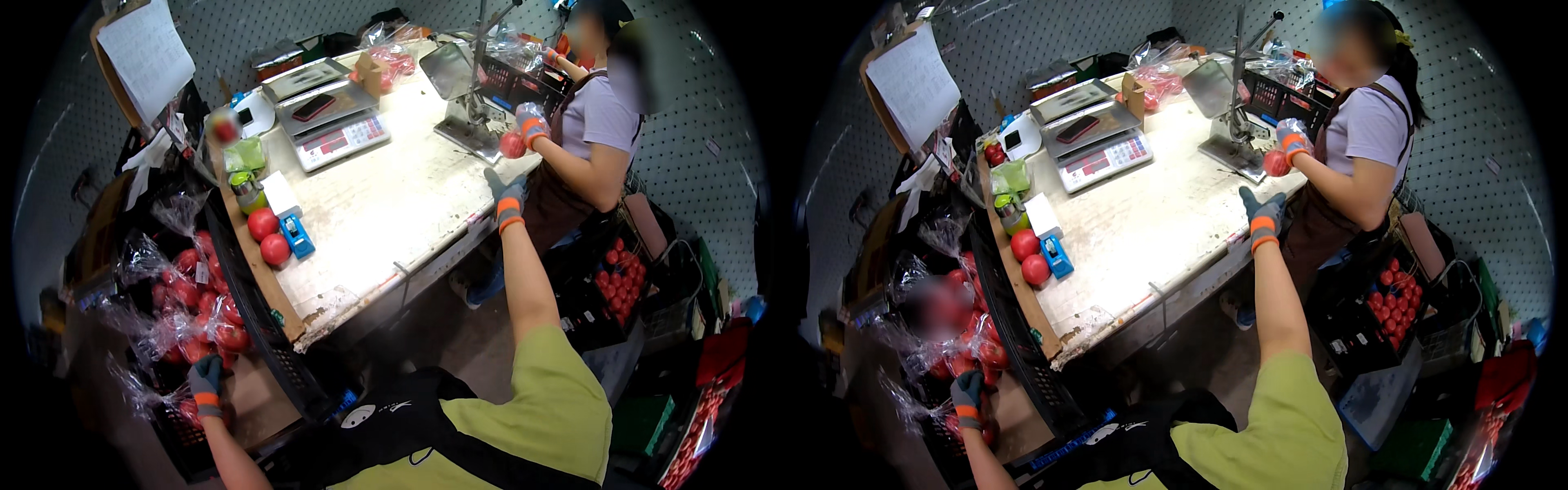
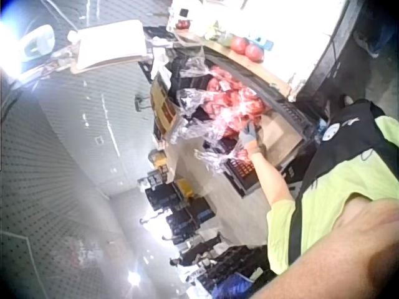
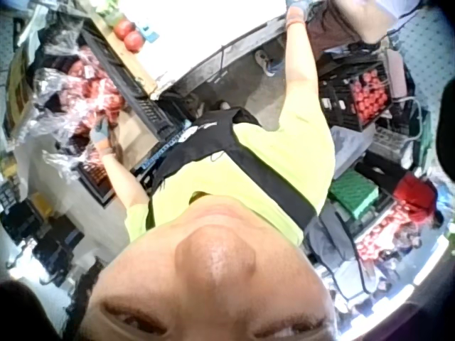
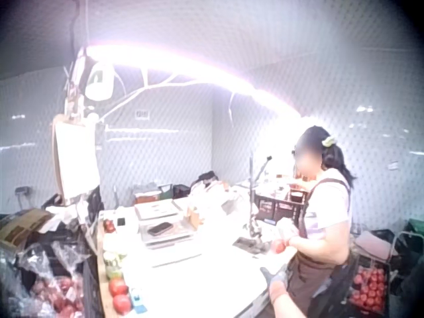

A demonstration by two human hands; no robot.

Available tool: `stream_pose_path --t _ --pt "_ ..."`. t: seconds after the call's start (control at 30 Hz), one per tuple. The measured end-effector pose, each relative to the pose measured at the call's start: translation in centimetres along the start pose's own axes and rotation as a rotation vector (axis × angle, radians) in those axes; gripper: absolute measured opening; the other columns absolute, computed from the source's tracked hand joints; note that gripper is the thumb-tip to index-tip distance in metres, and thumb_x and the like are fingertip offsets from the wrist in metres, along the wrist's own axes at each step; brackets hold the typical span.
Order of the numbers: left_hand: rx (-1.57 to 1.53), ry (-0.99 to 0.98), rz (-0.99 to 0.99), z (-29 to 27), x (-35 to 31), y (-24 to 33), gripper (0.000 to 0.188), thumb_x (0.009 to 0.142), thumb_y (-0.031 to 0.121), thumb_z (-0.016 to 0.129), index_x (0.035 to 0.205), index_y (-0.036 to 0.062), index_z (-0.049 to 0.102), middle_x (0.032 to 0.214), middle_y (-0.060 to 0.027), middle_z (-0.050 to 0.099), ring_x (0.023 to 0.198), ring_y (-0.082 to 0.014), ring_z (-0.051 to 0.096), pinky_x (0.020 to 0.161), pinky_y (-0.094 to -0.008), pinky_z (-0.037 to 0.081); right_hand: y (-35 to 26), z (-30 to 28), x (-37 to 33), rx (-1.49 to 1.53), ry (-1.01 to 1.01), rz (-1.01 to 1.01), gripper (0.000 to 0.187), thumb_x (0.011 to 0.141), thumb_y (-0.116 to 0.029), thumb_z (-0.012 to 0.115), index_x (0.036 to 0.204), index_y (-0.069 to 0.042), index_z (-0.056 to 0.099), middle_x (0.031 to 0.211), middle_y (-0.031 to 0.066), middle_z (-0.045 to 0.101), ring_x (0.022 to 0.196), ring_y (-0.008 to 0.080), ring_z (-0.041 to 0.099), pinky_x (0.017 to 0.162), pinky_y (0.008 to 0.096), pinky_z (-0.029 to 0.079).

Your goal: The person repeatedly picks apples from a crate, places them into a plastic bag, and hands the bag to a coworker who weighs and seals it. The person then returns the sealed bag to the crate and repeats the process.

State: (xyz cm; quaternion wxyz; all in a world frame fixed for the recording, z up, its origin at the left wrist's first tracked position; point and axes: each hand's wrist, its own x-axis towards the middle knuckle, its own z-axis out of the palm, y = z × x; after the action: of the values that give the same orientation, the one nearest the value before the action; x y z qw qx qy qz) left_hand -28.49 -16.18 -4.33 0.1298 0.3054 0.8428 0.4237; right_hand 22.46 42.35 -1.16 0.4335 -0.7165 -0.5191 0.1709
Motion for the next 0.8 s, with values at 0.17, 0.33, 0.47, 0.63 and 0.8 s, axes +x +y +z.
stream_pose_path --t 0.17,0.33,0.47,0.63,0.8 --pt "-0.013 0.021 -0.024 -0.2 -0.4 -0.6 0.019 0.08 0.011 0.068 0.094 -0.0021 0.068 0.084 -0.0073 0.069 0.075 -0.0127 0.061 0.071 -0.0275 0.049 -2.2 1.7 2.7 -0.096 -0.081 0.166 0.114 0.054 -0.059 0.08 0.136 0.004 0.031 0.137 0.0208 0.041 0.125 0.0295 0.042 0.104 0.0346 0.034" --pt "-0.027 0.011 -0.056 0.0 0.0 -1.8 0.02 0.08 0.01 0.069 0.096 -0.0021 0.067 0.088 -0.0073 0.068 0.077 -0.0128 0.061 0.072 -0.0271 0.049 -1.6 7.0 3.9 0.465 -0.156 -0.219 0.087 0.06 -0.043 0.084 0.125 0.002 0.046 0.12 0.0124 0.055 0.105 0.0221 0.051 0.092 0.0295 0.041" --pt "0.043 0.024 -0.016 -0.7 -1.1 0.1 0.02 0.081 0.011 0.068 0.096 -0.002 0.067 0.088 -0.0077 0.068 0.078 -0.0128 0.061 0.072 -0.0272 0.049 -2.8 11.6 0.0 0.361 -0.365 -0.199 0.089 0.06 -0.051 0.081 0.126 -0.001 0.049 0.126 0.0109 0.054 0.113 0.0243 0.051 0.093 0.0309 0.04" --pt "0.04 -0.029 -0.029 -0.5 -1.2 2.8 0.019 0.083 0.011 0.064 0.096 -0.0026 0.066 0.086 -0.0082 0.068 0.075 -0.0119 0.06 0.069 -0.0271 0.049 -6.7 13.9 -1.3 -0.125 -0.479 -0.277 0.065 0.061 -0.049 0.08 0.102 -0.001 0.064 0.102 0.0124 0.066 0.093 0.0282 0.06 0.081 0.0337 0.046" --pt "-0.049 -0.009 -0.024 0.0 -1.3 4.6 0.021 0.084 0.015 0.064 0.097 -0.002 0.066 0.082 -0.0083 0.067 0.07 -0.0158 0.063 0.065 -0.0275 0.05 -8.8 13.0 -7.5 0.4 -0.61 -0.242 0.036 0.064 -0.029 0.08 0.082 -0.001 0.065 0.071 0.0047 0.063 0.057 0.0109 0.053 0.053 0.027 0.045"
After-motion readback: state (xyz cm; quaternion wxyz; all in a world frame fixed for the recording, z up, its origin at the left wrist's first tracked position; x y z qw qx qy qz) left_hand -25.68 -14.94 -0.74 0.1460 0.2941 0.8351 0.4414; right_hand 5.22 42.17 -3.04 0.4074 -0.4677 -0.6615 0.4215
